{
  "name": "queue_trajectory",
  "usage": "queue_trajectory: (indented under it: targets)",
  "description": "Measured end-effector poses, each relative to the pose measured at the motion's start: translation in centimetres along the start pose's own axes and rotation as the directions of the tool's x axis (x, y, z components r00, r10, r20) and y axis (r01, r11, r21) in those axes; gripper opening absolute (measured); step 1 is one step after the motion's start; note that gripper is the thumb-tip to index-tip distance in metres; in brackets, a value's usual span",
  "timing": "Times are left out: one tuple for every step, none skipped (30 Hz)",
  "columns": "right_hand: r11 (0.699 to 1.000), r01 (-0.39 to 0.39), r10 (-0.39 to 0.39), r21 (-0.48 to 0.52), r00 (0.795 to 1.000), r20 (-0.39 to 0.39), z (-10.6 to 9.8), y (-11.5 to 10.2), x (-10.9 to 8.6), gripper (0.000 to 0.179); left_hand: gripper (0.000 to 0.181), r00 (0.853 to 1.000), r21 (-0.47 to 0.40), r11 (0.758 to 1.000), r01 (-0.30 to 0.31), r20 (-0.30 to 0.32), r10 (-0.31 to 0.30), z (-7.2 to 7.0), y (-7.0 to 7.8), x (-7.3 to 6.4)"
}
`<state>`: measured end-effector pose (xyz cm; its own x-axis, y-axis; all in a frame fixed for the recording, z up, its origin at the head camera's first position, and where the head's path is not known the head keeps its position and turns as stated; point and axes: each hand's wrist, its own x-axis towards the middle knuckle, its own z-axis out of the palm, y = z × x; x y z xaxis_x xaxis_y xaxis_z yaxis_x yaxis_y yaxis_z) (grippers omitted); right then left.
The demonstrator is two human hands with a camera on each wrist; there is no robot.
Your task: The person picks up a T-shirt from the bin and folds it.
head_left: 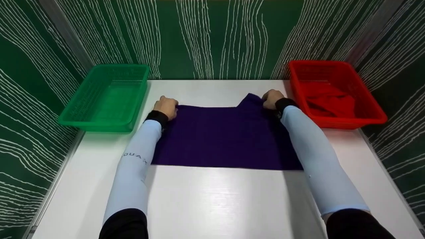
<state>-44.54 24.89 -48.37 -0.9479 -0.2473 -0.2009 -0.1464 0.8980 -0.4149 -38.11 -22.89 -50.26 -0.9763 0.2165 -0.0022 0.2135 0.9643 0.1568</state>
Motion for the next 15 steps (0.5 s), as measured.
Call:
queue_trajectory:
  targets:
    - [1.000,0.009,-0.009,0.011,1.000,-0.017,-0.2,0.0,0.1,0.051,0.026,1.000,-0.007,1.000,-0.005,-0.022,0.005,-0.2,-0.2,0.1]
    - [0.999,0.020,-0.019,0.031,0.999,-0.037,-0.5,0.0,0.1,0.047,0.024,0.999,-0.018,1.000,-0.008,-0.042,0.007,-0.4,-0.3,0.1]
    - [0.998,0.030,-0.027,0.058,0.998,-0.061,-0.9,-0.1,0.0,0.044,0.023,0.998,-0.028,1.000,-0.014,-0.063,0.012,-0.6,-0.4,0.1]
    - [0.996,0.042,-0.035,0.082,0.995,-0.089,-1.3,-0.1,-0.1,0.042,0.023,0.997,-0.037,0.999,-0.018,-0.080,0.015,-0.8,-0.5,0.1]
    - [0.993,0.053,-0.041,0.104,0.993,-0.113,-1.8,-0.2,-0.2,0.040,0.022,0.995,-0.046,0.999,-0.020,-0.096,0.015,-1.1,-0.6,0.1]
    - [0.991,0.060,-0.044,0.120,0.990,-0.135,-2.3,-0.3,-0.4,0.040,0.022,0.994,-0.054,0.998,-0.021,-0.111,0.015,-1.2,-0.7,0.2]
    - [0.989,0.067,-0.046,0.132,0.987,-0.156,-2.8,-0.4,-0.5,0.039,0.022,0.992,-0.062,0.998,-0.019,-0.123,0.011,-1.5,-0.7,0.2]
    - [0.987,0.073,-0.048,0.142,0.984,-0.173,-3.3,-0.6,-0.7,0.038,0.022,0.991,-0.069,0.998,-0.014,-0.135,0.004,-1.7,-0.8,0.2]
    - [0.986,0.073,-0.044,0.151,0.981,-0.189,-3.8,-0.8,-0.9,0.037,0.022,0.989,-0.076,0.997,-0.006,-0.148,-0.005,-1.9,-0.8,0.2]
    - [0.984,0.077,-0.043,0.161,0.978,-0.204,-4.3,-0.9,-1.0,0.036,0.021,0.987,-0.085,0.996,0.001,-0.159,-0.014,-2.1,-0.9,0.2]
    - [0.982,0.079,-0.040,0.172,0.975,-0.219,-4.7,-1.1,-1.2,0.034,0.021,0.985,-0.095,0.995,0.007,-0.170,-0.023,-2.3,-0.9,0.2]
    - [0.981,0.081,-0.038,0.177,0.972,-0.232,-5.1,-1.3,-1.3,0.032,0.020,0.983,-0.107,0.994,0.011,-0.180,-0.030,-2.5,-0.9,0.1]
    - [0.979,0.086,-0.040,0.187,0.970,-0.238,-5.4,-1.5,-1.4,0.031,0.020,0.982,-0.118,0.993,0.014,-0.185,-0.036,-2.7,-1.0,0.1]
    - [0.975,0.092,-0.042,0.201,0.970,-0.241,-5.6,-1.6,-1.5,0.029,0.019,0.981,-0.130,0.991,0.014,-0.190,-0.039,-2.8,-1.0,0.0]
    - [0.971,0.100,-0.046,0.218,0.969,-0.242,-5.8,-1.8,-1.6,0.028,0.019,0.980,-0.140,0.990,0.012,-0.194,-0.039,-3.0,-1.1,-0.1]
